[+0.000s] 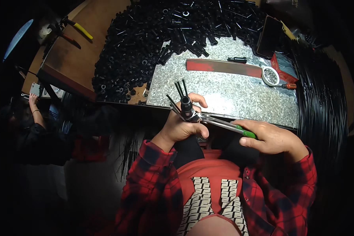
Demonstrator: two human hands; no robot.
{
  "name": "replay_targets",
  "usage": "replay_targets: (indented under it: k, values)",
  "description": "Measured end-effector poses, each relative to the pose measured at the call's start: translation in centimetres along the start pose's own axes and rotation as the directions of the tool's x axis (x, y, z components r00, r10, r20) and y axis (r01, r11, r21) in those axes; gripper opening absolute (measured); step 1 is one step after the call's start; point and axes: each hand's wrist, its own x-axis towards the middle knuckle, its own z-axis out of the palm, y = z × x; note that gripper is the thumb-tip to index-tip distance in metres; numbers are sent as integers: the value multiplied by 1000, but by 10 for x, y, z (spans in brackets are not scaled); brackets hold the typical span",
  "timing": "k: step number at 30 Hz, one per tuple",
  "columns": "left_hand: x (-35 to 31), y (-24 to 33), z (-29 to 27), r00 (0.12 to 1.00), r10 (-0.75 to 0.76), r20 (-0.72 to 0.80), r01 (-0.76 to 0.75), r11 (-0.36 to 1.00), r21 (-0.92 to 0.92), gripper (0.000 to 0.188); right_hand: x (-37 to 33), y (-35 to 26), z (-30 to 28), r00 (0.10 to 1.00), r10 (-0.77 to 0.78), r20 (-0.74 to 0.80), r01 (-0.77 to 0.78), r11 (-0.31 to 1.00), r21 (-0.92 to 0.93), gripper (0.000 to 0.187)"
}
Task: Assembling electrical wire harnesses by crimping terminals and organizing wires at a workbench.
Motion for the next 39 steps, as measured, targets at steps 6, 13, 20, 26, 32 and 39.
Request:
replay_targets:
  k: [6,13,20,26,32,39]
  values:
    - [-6,-1,7,990,44,-135,-45,999,-5,66,9,-8,14,921,348,176,-373,918,135,28]
    - [-7,-2,0,996,11,-92,-15,999,-48,80,8,-10,24,932,357,66,-363,921,146,29]
    - [-6,-7,-9,998,-61,18,62,998,-34,80,-11,-14,15,959,1,-285,-150,852,-502,46]
    - [1,2,5,992,-79,95,86,994,-73,78,-20,-25,2,965,-1,-264,-182,722,-668,44]
    - [1,3,10,979,-182,89,184,983,-14,64,-18,-23,3,979,31,-201,-172,656,-735,37]
    - [-10,-12,4,996,-85,-9,84,992,-94,61,-4,-5,19,978,25,-209,-118,889,-442,30]
